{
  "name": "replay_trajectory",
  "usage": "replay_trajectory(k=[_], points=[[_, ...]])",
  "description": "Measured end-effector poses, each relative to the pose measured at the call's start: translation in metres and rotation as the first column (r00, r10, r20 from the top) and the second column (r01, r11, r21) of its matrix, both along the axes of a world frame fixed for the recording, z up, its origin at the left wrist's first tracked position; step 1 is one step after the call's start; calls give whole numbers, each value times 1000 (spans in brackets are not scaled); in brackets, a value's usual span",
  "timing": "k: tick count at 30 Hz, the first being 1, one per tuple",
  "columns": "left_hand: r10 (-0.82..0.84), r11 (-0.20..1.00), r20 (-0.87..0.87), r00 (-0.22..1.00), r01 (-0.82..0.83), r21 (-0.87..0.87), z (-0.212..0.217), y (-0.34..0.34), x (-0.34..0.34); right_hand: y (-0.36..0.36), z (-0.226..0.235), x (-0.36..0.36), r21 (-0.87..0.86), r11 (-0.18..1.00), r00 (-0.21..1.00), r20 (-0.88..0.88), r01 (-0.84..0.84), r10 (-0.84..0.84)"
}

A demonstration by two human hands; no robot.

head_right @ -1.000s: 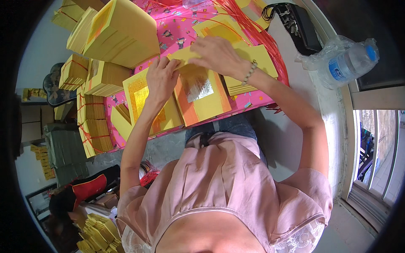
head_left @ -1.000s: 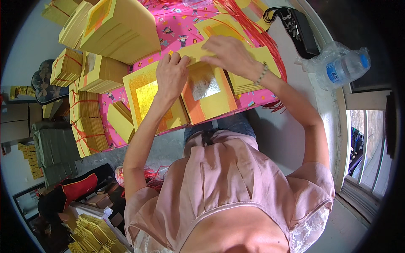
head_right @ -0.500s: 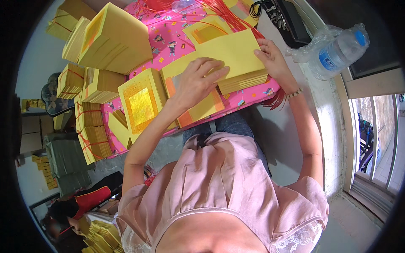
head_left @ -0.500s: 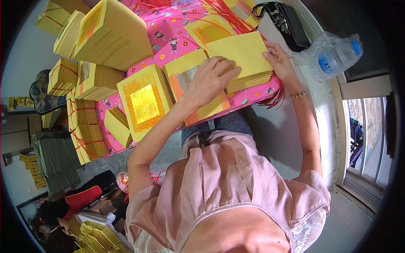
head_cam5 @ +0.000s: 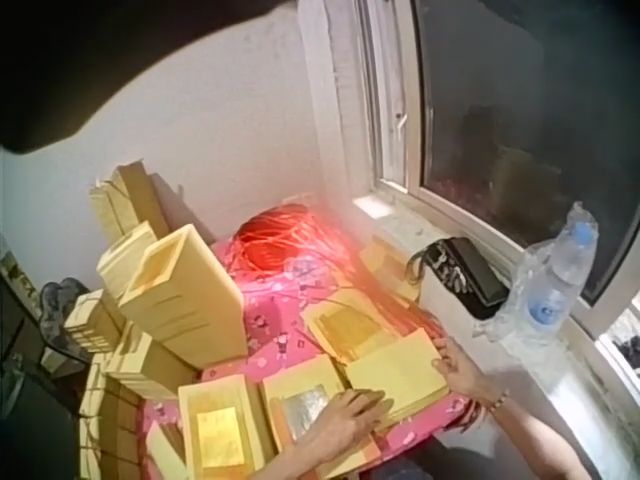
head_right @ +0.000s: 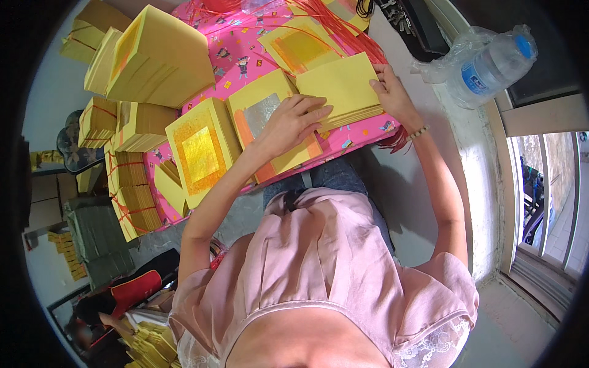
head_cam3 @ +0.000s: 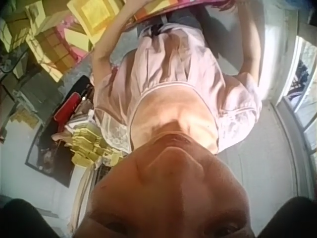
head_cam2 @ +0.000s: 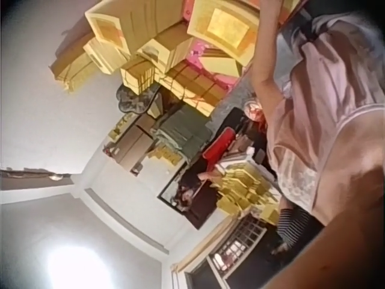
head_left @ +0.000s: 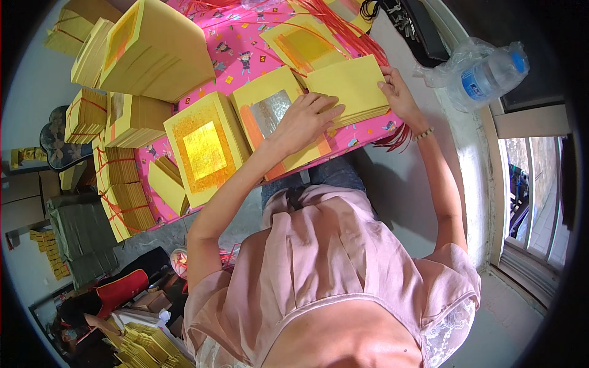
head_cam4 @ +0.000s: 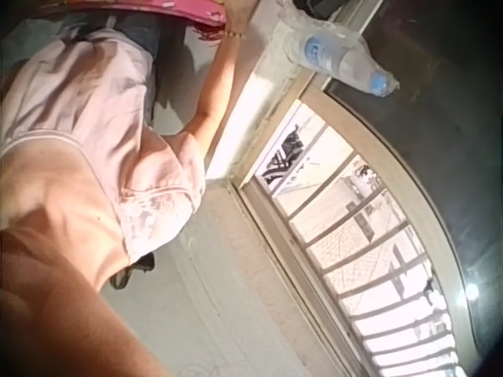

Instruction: The recorder is manually stacking sheets of gold and silver leaf paper on a table.

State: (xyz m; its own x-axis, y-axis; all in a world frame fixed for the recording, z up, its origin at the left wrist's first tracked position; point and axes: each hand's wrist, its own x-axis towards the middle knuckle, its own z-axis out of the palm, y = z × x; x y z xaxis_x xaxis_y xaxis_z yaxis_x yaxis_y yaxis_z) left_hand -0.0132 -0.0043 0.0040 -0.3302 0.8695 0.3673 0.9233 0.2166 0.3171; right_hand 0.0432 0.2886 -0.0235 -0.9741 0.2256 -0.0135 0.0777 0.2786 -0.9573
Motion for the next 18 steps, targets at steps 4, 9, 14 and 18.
replay_trajectory(k=[4,9,14,18], points=[[-12,1000,5,1000,12,-20,0,-1,1,-1,-6,2,-27,998,998,-33,-50,49],[-45,996,-68,997,39,-79,-5,3,0,-3,-13,6,74,997,998,-52,-36,40],[-52,994,-56,997,46,-98,-6,3,-2,-21,9,15,731,665,977,-213,151,12],[-65,993,-10,998,64,-98,-7,3,-4,-43,26,15,734,677,974,-187,52,128]])
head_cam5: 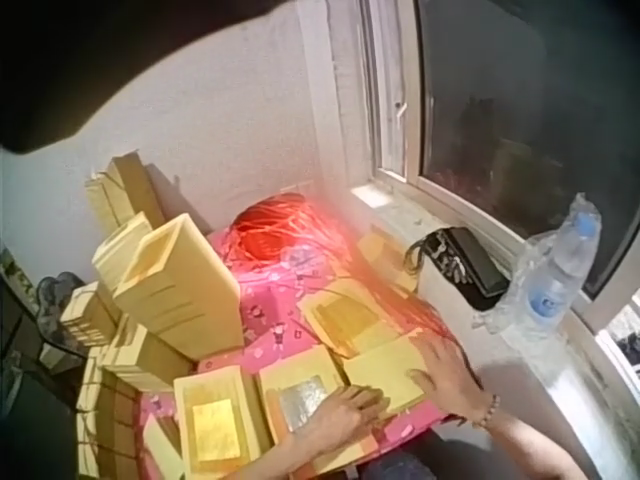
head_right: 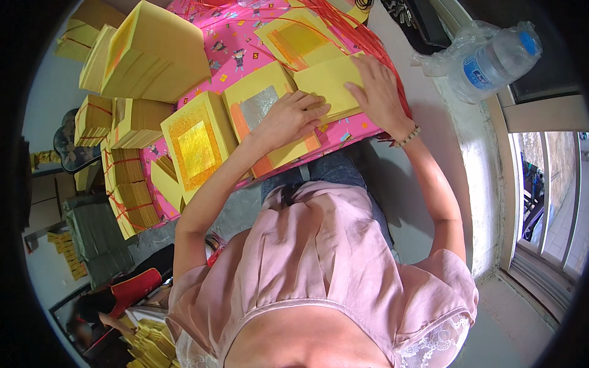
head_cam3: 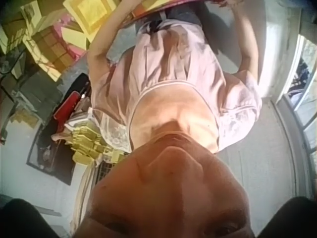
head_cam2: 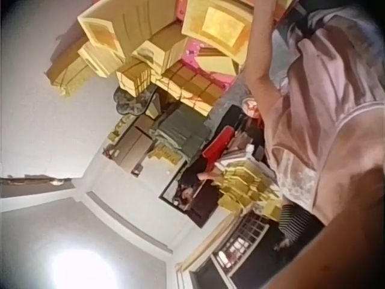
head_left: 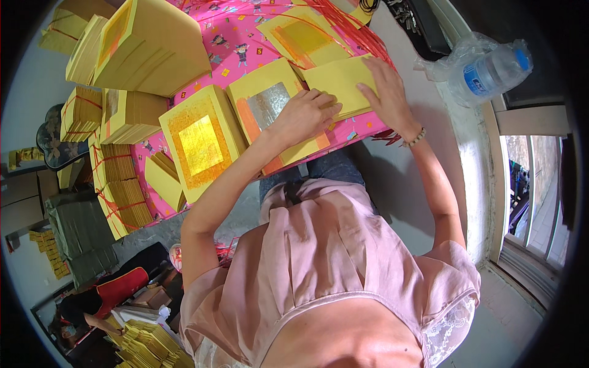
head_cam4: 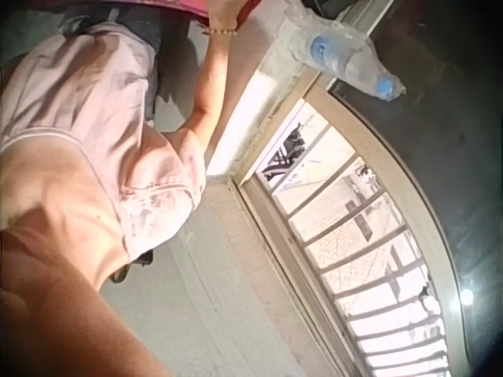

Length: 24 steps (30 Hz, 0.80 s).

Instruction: The recorder is manually stacking sheets of gold and silver leaf paper on a table.

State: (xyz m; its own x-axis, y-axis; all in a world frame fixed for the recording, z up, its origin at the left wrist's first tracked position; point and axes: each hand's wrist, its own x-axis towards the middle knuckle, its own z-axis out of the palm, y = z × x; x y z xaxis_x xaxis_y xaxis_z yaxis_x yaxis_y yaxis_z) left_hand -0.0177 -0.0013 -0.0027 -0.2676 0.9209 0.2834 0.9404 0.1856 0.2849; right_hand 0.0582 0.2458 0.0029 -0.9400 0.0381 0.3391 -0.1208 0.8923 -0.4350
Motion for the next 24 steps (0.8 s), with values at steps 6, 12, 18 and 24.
replay_trajectory(k=[6,12,18,24], points=[[-41,999,222,974,39,12,1,-6,-5,-7,-24,-3,272,955,978,196,-119,66],[39,999,420,906,-34,-19,12,-29,-1,-5,-23,-6,272,954,978,197,-127,74],[278,958,314,908,-237,-160,32,-74,23,-10,5,-11,365,922,959,284,-132,25],[363,919,252,897,-301,-255,37,-102,50,-39,47,-16,135,963,966,-79,-234,245]])
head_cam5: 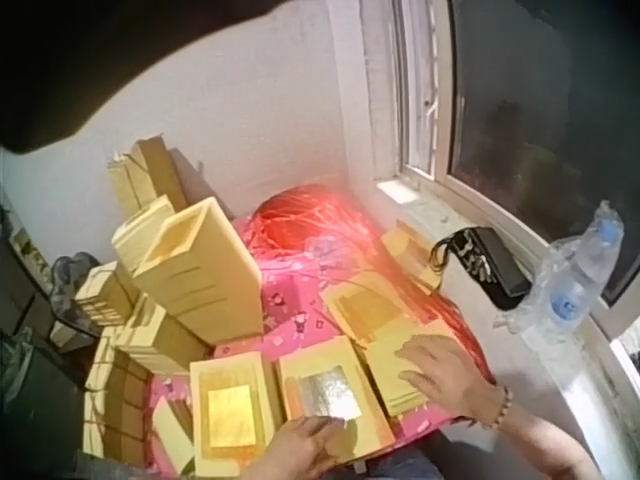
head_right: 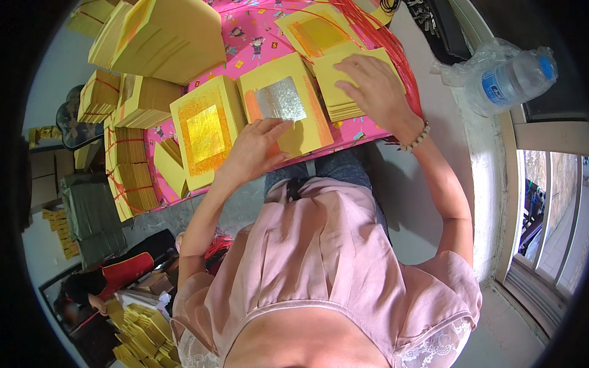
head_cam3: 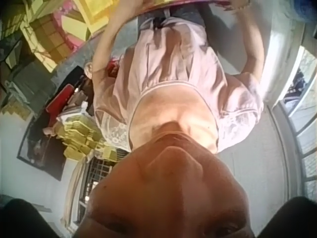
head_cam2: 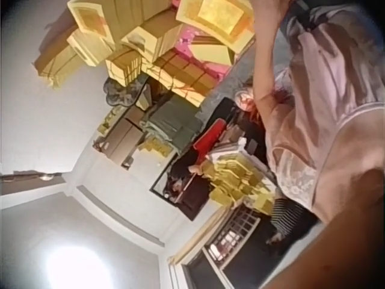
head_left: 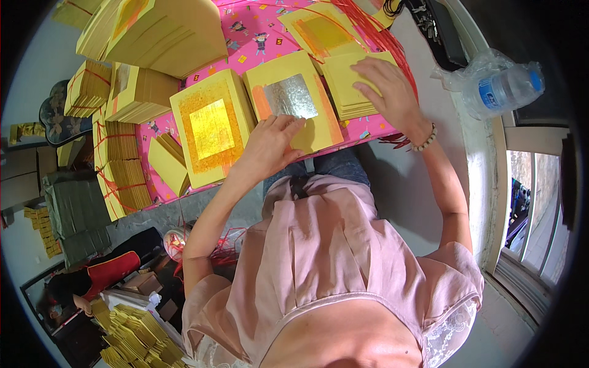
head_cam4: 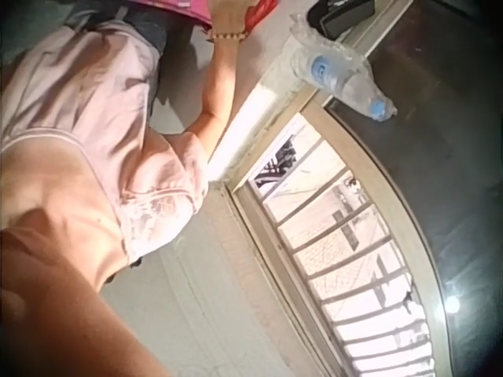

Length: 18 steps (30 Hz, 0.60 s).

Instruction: The recorder is manually stacking sheets of gold and silver leaf paper on a table.

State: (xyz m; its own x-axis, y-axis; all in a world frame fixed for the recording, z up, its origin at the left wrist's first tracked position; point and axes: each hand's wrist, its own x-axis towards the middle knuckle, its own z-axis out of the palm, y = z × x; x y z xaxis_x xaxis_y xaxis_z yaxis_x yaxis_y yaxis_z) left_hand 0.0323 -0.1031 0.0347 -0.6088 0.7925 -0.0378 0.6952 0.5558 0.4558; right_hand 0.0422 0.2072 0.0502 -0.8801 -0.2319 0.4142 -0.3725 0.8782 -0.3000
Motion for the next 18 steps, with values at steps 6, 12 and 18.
replay_trajectory(k=[6,12,18], points=[[37,993,-162,986,-54,-101,-7,-1,18,-46,8,19,98,897,893,188,-431,408],[11,985,-225,974,-49,-164,-14,4,22,-64,-20,28,300,791,839,309,-533,448],[43,989,-218,975,-72,-127,-23,4,20,-57,-24,26,282,777,823,277,-563,496]])
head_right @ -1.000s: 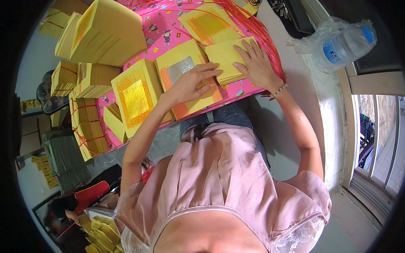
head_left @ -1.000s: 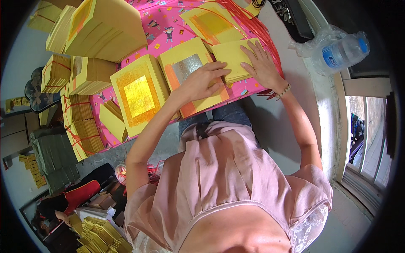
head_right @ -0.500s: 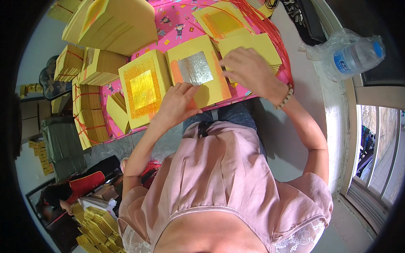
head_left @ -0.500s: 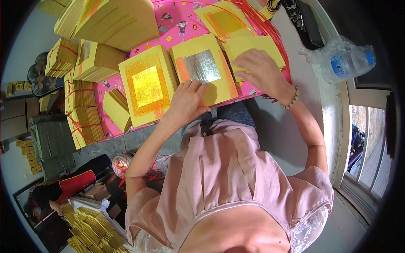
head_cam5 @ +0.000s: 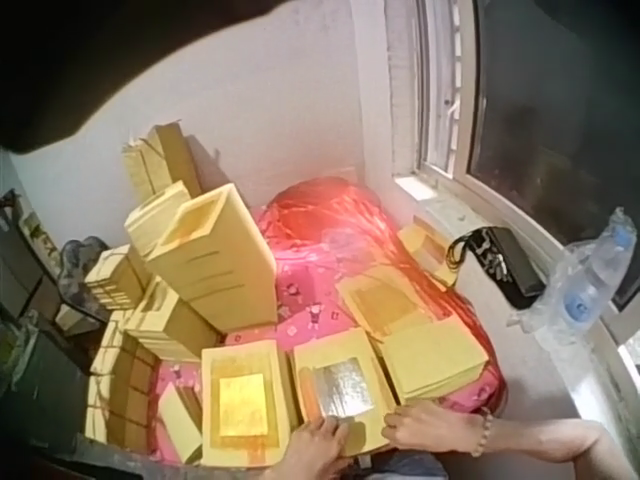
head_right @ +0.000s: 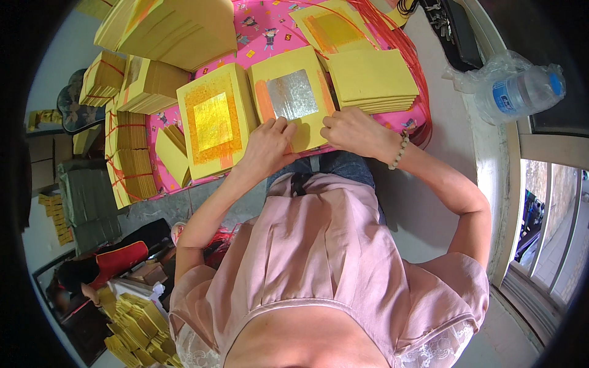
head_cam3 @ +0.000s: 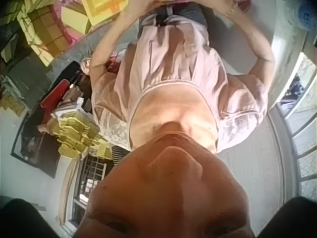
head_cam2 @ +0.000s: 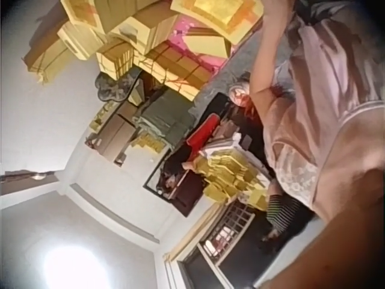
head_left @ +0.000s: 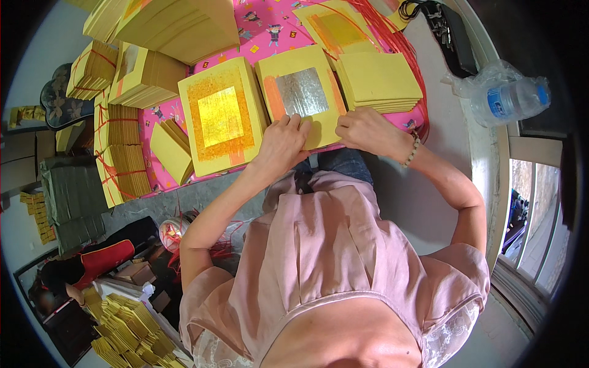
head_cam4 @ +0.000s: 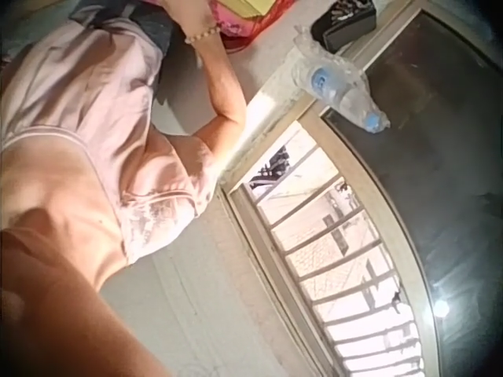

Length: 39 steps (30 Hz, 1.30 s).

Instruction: The recorder is manually stacking sheets of gold and silver leaf paper on a table.

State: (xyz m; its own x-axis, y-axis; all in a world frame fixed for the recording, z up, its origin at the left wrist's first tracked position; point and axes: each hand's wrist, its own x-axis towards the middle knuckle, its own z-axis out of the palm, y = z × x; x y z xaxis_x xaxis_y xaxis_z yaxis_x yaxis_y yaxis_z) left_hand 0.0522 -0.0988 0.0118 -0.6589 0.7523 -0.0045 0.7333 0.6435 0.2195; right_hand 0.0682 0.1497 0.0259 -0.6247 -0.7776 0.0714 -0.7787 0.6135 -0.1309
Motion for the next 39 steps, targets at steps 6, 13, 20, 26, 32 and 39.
replay_trajectory(k=[6,13,20,26,32,39], points=[[-7,1000,126,992,3,26,6,-3,-12,2,10,-10,47,998,989,140,47,-54],[0,999,267,964,-10,38,14,-9,-23,8,9,-20,-41,992,940,325,120,-101],[-33,998,309,951,12,68,20,-10,-30,8,10,-23,-69,987,930,351,144,-111],[-50,995,311,949,20,100,21,-11,-30,9,9,-22,-75,985,929,350,155,-119],[-42,997,327,944,18,76,21,-11,-30,8,12,-21,-78,983,919,373,167,-127],[-72,995,285,956,48,91,19,-12,-31,8,11,-20,-65,985,936,327,162,-133]])
